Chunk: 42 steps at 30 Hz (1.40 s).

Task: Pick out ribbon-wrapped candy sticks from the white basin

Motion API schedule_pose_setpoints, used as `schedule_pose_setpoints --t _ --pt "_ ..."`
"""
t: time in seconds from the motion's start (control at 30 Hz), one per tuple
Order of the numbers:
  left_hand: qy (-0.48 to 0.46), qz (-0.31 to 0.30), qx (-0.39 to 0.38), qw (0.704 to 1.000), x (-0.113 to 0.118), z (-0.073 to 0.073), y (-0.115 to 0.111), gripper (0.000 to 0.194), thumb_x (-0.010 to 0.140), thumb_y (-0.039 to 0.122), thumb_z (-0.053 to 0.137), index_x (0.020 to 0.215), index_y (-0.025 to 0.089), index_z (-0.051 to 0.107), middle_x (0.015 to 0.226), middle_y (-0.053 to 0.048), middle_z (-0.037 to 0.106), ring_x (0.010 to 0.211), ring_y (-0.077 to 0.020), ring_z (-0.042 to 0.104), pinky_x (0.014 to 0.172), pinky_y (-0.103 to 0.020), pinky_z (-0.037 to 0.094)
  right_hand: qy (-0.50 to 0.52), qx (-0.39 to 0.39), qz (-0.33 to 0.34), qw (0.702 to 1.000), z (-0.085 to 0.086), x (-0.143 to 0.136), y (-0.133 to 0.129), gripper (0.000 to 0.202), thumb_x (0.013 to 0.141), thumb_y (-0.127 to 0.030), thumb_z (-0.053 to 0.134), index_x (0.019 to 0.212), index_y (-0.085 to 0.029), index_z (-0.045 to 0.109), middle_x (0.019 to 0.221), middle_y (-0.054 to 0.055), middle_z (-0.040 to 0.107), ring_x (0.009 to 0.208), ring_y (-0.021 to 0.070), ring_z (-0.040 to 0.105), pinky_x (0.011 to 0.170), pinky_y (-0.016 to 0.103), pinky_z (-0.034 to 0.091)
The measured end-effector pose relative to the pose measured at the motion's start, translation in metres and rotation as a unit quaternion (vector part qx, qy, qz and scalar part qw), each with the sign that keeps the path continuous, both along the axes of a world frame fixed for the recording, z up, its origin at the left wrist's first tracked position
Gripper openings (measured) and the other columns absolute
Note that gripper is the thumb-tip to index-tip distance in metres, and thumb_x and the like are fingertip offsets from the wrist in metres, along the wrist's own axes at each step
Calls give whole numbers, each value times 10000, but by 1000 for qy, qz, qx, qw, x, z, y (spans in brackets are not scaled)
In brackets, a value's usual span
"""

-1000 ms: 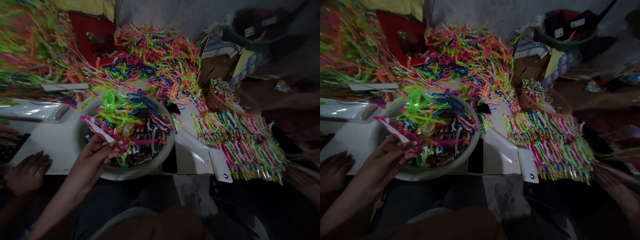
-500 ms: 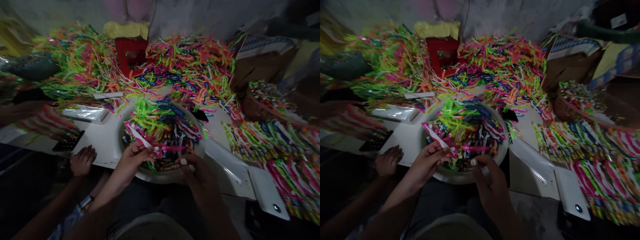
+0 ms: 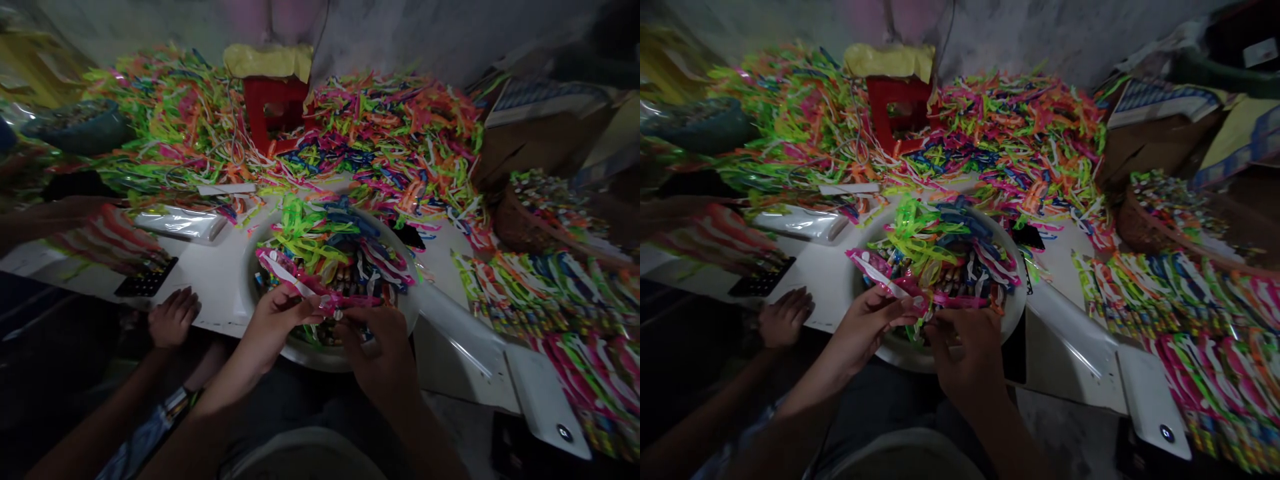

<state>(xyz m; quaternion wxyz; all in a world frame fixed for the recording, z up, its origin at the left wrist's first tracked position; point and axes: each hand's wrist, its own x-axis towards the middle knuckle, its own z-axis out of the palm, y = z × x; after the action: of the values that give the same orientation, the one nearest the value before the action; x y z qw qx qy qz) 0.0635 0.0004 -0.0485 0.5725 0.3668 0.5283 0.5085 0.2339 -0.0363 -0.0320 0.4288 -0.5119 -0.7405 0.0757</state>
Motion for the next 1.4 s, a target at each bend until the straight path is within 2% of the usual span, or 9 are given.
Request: schedule_pose_setpoints --t 0.17,0.37,0.47,0.57,0.7,0.83,1.03,1.17,1.4 --pt "-19 -34 -19 999 4 6 0 301 644 225 729 937 198 662 843 -45 712 879 -296 653 608 -409 560 -24 -5 11 1000 2 3 -2 109 814 -185 590 919 -203 567 768 -7 627 721 158 544 779 339 322" --pt "-24 -14 -13 1000 6 8 -1 269 666 214 704 930 203 654 851 -43 710 901 -295 648 635 -439 564 -20 -19 18 999 -2 3 -3 117 834 -185 560 948 -204 579 808 1 647 753 157 557 817 346 309" --pt "-41 -24 -37 998 7 9 -2 262 670 202 698 928 216 653 863 -42 706 916 -291 644 661 -457 562 -34 -32 10 999 -3 3 -2 113 844 -182 539 941 -199 594 830 9 657 755 157 562 817 348 306" --pt "-43 -38 -24 998 8 12 -2 244 663 210 707 902 226 659 857 -35 703 913 -285 645 672 -458 562 -46 -41 12 998 -3 3 0 122 844 -187 538 942 -199 610 836 7 664 755 153 569 813 345 309" --pt "-32 -47 -6 998 9 15 -1 194 632 245 740 814 235 674 812 -27 707 875 -293 651 651 -461 563 -45 -17 -4 999 -5 2 1 106 808 -229 602 907 -198 620 772 -2 666 740 161 582 837 361 311" --pt "-14 -37 -13 999 8 14 1 182 599 262 763 759 239 679 771 -23 708 842 -303 655 613 -452 560 -41 -33 -9 999 -8 2 4 98 810 -253 594 874 -192 635 779 24 675 737 177 592 812 368 346" --pt "-14 -17 -20 1000 6 11 1 255 585 231 765 827 234 684 759 -31 704 838 -311 656 550 -409 550 9 -63 28 998 -7 7 8 119 842 -266 559 886 -191 639 852 34 679 825 185 591 812 357 376" --pt "-20 5 -10 1000 5 9 1 271 606 233 748 869 229 682 767 -36 705 845 -310 657 535 -391 546 -10 -49 14 999 -7 5 8 112 818 -268 583 877 -195 643 858 41 678 863 204 590 849 389 358" --pt "-1 -9 -4 1000 8 11 0 272 589 252 762 850 242 691 774 -33 711 859 -320 651 549 -402 538 -6 -72 23 997 -12 3 7 159 842 -279 539 915 -169 627 865 66 668 850 206 594 831 383 393"
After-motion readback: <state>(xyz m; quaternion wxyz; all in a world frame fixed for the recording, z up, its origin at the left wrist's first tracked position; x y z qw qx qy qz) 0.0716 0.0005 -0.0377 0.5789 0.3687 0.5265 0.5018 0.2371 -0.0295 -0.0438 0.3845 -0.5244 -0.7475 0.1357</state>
